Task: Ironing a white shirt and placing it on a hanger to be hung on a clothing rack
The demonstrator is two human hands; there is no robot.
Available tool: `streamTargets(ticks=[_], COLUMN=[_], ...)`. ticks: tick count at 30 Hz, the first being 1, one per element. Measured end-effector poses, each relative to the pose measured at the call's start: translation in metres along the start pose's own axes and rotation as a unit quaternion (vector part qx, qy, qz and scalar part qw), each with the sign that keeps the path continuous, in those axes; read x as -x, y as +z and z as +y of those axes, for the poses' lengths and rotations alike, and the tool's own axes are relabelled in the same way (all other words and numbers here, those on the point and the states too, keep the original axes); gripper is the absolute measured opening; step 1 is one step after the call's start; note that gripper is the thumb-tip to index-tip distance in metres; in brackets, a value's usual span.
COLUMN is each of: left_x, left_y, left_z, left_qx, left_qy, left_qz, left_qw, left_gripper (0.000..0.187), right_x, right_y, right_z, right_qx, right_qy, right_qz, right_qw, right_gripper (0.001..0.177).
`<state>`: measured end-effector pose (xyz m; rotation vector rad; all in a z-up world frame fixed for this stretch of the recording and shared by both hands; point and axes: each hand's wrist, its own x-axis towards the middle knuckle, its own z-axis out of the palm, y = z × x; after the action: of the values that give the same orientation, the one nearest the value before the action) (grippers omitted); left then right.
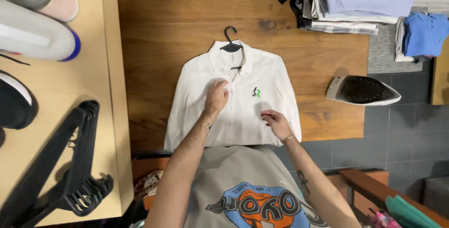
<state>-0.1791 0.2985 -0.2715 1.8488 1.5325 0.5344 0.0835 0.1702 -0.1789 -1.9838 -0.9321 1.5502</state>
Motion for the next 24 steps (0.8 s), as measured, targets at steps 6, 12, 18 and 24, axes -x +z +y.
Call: streamTargets(ticks=[6, 12, 18, 24], left_x=[-0.004, -0.029, -0.063, -0.076], left_y=[0.003, -0.001, 0.003, -0.008], left_z=[0.025, 0.045, 0.048, 0.047], left_qx=[-0.074, -0.088, -0.152, -0.105], left_qy=[-0.084, -0.17, -0.236, -0.268], left_qz=[0.033, 0.027, -0.004, -0.046], left_qw=[0.993, 0.981, 0.96, 0.957], left_gripper=[0.026, 0.012, 0.035, 0.026], right_x=[-0.089, -0.157, -0.191, -0.219], right_y=[0.043, 0.065, 0.077, 0.093], right_z=[-0.037, -0.035, -0.03, -0.025], right_qx=[-0.131, -0.155, -0.125, -0.135], right_qy=[0.033, 0.032, 0.038, 0.007], right_qz=[-0.073, -0.05, -0.053, -0.043], right_qw=[0.988, 0.986, 0.99, 0.99], right_gripper=[0.03, 0.036, 0.033, 0.024])
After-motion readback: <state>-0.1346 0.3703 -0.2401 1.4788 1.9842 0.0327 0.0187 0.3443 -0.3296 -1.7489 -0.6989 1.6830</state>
